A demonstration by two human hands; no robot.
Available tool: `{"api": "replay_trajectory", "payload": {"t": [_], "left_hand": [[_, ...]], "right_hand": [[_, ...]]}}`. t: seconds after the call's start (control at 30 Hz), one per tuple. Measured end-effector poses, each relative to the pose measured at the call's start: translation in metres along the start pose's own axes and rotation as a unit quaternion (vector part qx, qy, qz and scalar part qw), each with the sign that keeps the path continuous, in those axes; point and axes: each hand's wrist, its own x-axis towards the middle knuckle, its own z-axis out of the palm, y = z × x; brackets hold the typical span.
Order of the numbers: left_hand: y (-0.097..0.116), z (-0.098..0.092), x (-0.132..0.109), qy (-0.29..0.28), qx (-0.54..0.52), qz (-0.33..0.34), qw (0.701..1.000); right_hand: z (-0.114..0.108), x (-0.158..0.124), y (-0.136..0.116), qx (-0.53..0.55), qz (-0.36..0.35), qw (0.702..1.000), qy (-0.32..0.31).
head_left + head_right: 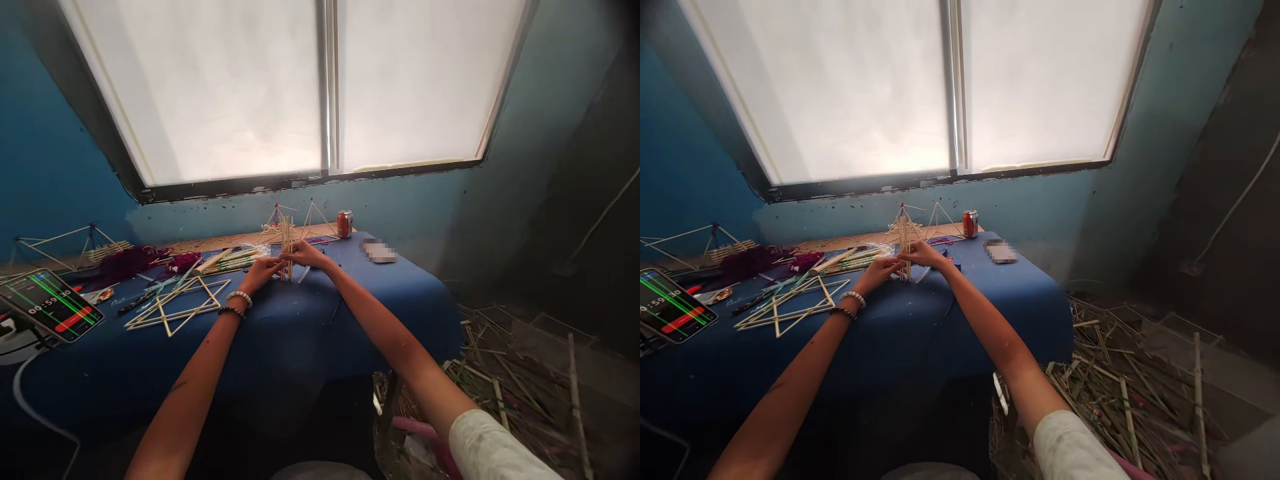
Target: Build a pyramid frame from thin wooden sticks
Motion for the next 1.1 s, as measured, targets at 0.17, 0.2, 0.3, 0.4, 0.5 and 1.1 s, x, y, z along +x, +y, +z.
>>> {"api": "replay_trajectory", "payload": {"t": [0.17,0.2,0.3,0.4,0.5,1.1], "left_hand": [[-0.001,-0.001,-0.003,0.0,0.001,0.011,1.0],[-0.002,-0.001,-0.003,0.001,0.002,0.014,1.0],[-0.007,-0.002,-0.002,0.009,0.01,0.021,1.0],[-0.011,-0.002,0.0,0.016,0.016,0.02,1.0],[-0.012,-0.002,0.0,0.009,0.011,0.019,1.0],[-0.013,0.004,0.001,-0.028,0.016,0.06,0.998]], "right_hand": [[0.004,-0.001,-0.001,0.013,-0.003,1.0,-0.004],[0.005,-0.001,-0.002,0.018,-0.003,1.0,-0.003],[0.006,-0.002,-0.004,0.032,0.004,0.999,-0.01],[0.005,-0.003,-0.007,0.043,0.015,0.999,-0.022],[0.004,-0.005,-0.01,0.05,0.019,0.998,-0.026],[0.003,-0.003,-0.006,0.037,0.021,0.998,-0.039]]}}
